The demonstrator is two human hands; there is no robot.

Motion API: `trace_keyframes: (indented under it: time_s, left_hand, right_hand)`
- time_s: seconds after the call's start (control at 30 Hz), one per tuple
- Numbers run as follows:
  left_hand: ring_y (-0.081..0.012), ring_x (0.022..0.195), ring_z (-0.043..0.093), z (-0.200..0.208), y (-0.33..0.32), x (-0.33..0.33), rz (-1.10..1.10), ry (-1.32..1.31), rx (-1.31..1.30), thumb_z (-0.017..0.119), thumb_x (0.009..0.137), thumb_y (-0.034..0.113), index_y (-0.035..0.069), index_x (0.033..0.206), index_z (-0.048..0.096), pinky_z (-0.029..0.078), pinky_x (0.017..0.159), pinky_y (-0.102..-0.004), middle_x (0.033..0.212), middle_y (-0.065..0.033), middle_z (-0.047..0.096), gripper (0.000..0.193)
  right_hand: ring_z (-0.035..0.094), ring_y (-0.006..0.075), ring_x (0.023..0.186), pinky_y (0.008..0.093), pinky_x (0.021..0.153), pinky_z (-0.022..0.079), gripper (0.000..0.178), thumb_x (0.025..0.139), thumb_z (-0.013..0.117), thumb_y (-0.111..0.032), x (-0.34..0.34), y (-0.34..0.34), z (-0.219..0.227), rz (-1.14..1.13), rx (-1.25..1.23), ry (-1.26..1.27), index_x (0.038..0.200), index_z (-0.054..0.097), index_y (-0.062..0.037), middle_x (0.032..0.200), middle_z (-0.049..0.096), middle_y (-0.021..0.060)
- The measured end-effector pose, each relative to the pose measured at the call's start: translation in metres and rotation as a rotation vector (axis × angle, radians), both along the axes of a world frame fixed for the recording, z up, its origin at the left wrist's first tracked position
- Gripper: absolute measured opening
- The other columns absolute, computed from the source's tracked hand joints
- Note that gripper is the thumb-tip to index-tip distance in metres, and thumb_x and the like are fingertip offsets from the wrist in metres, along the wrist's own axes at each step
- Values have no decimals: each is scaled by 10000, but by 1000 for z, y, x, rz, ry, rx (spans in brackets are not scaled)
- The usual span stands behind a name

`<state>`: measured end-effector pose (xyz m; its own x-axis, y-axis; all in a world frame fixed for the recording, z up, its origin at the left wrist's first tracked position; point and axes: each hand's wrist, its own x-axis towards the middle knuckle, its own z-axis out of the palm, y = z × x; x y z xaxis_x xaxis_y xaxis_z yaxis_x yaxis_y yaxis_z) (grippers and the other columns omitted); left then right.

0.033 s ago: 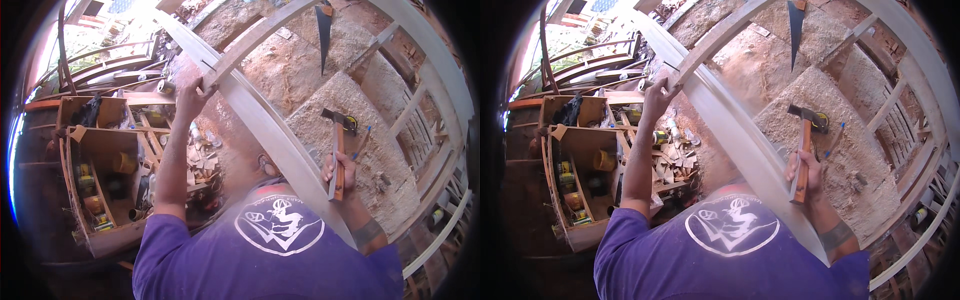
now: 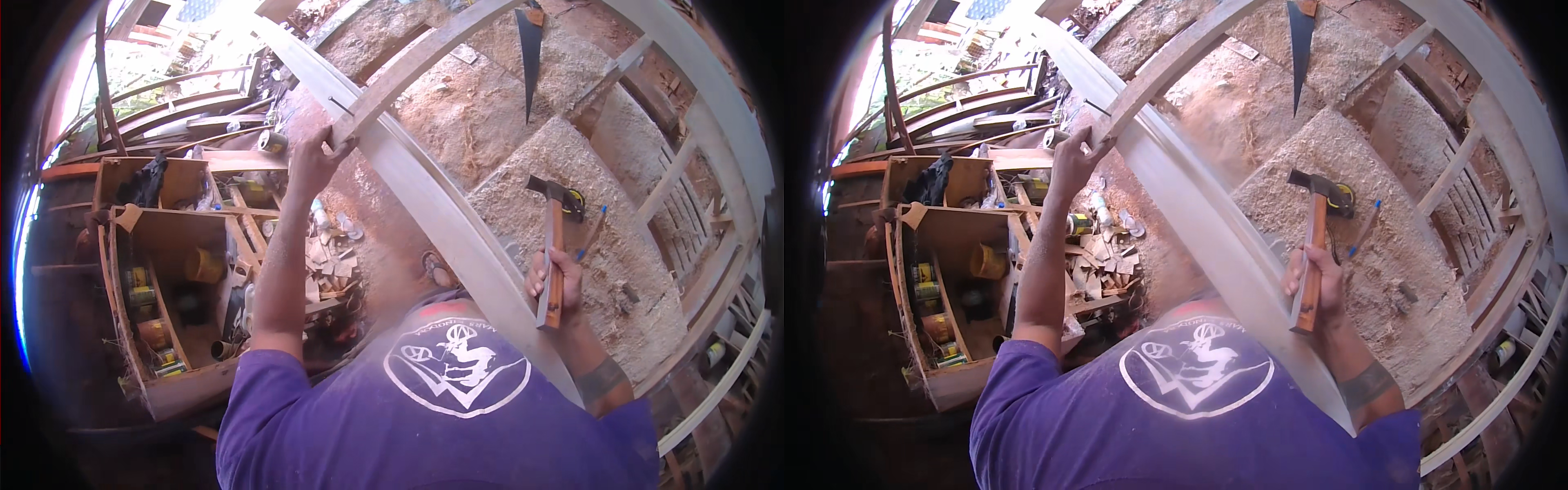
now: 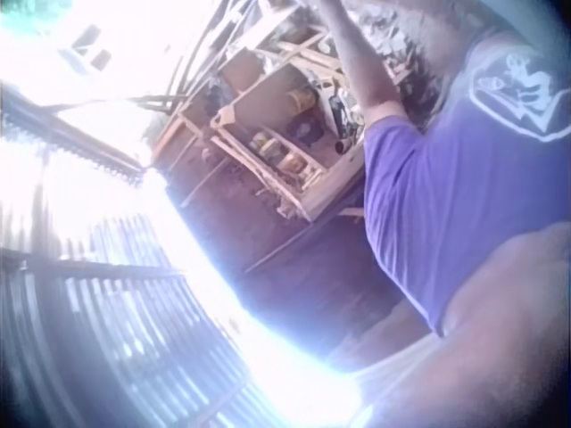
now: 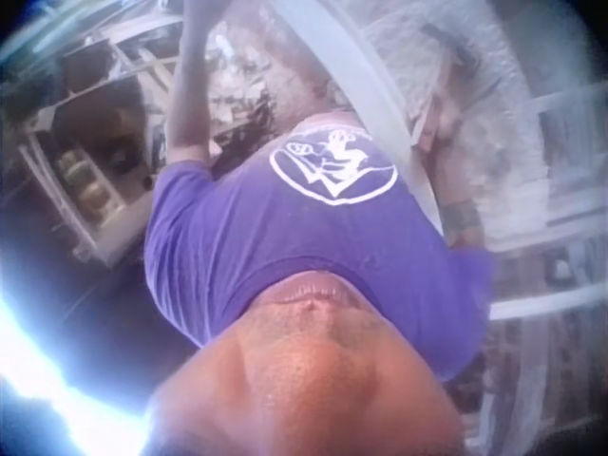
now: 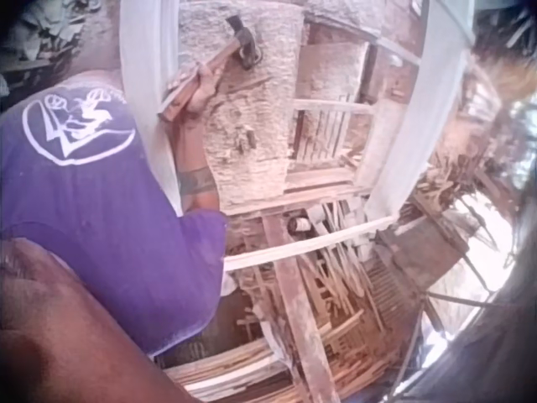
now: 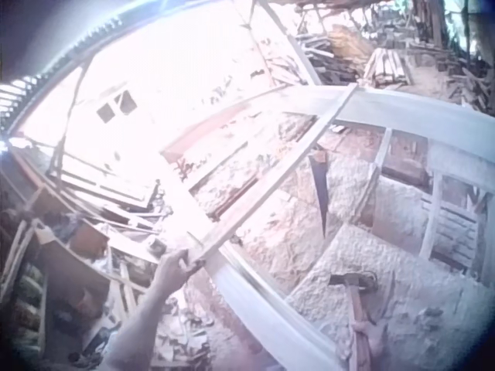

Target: The person uses a measuring tape and pen to mark a wooden frame, then uses a hammer to drive nails into the joint of the frame to secure it.

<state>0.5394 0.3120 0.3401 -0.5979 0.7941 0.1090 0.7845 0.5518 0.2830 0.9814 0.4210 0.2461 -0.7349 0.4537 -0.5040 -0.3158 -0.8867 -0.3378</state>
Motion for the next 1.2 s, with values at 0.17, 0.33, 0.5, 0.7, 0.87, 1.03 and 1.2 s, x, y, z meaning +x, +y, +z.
trace_keyframes:
  time_s: [0.17, 0.33, 0.5, 0.7, 0.87, 1.03, 1.2]
  left_hand:
    - [-383, 855, 722, -13, -7, -10, -35, 0, 83, 764, 859, 464, 14, 1166, 708, 530, 758, -461, 913, -207, 727, 548]
    - [-358, 829, 725, -22, -10, -16, -63, 77, 91, 766, 864, 446, -14, 1193, 688, 532, 748, -438, 905, -202, 728, 571]
    - [-319, 802, 722, -8, -2, 1, -29, -54, 99, 782, 870, 378, -24, 1193, 684, 530, 731, -396, 891, -190, 725, 525]
    - [-340, 845, 716, -5, -4, 1, -45, -23, 75, 779, 878, 438, -93, 1250, 636, 541, 765, -417, 955, -228, 722, 664]
    - [-333, 777, 705, -13, -6, -7, -97, 53, 93, 790, 868, 385, -56, 1190, 664, 522, 721, -402, 888, -201, 713, 561]
    - [-363, 803, 702, -21, -8, -10, -76, 105, 152, 793, 859, 422, -77, 1217, 651, 531, 745, -416, 911, -229, 713, 630]
    - [-371, 969, 714, -9, -4, 0, -46, 5, 69, 765, 887, 444, -112, 1264, 619, 531, 854, -445, 1030, -286, 716, 687]
  right_hand:
    - [551, 175, 503, 313, 520, 497, 261, 1025, 513, -276, 2, -3, 3, 24, 52, 15, 893, 539, -53, 609, 504, 50]
    - [539, 165, 500, 310, 492, 488, 217, 1033, 509, -237, 4, -5, -2, 8, 63, 26, 1076, 557, -30, 659, 497, 42]
    - [559, 173, 490, 294, 538, 490, 399, 1023, 502, -314, 0, 1, 10, 41, 49, -23, 708, 526, -70, 554, 519, 59]
    - [567, 166, 498, 299, 561, 507, 402, 1031, 488, -321, 1, 1, 8, 61, 79, -32, 716, 518, -73, 570, 516, 49]
    - [569, 160, 500, 305, 566, 511, 392, 1031, 493, -312, 2, 2, 3, 76, 64, 2, 718, 520, -76, 585, 511, 40]
    - [571, 155, 501, 307, 559, 514, 388, 1031, 499, -308, 0, 1, 8, 56, 42, -29, 724, 531, -74, 593, 513, 33]
    - [541, 155, 500, 308, 498, 497, 215, 1048, 497, -253, 3, -1, -4, 37, 59, 39, 1082, 543, -46, 659, 495, 30]
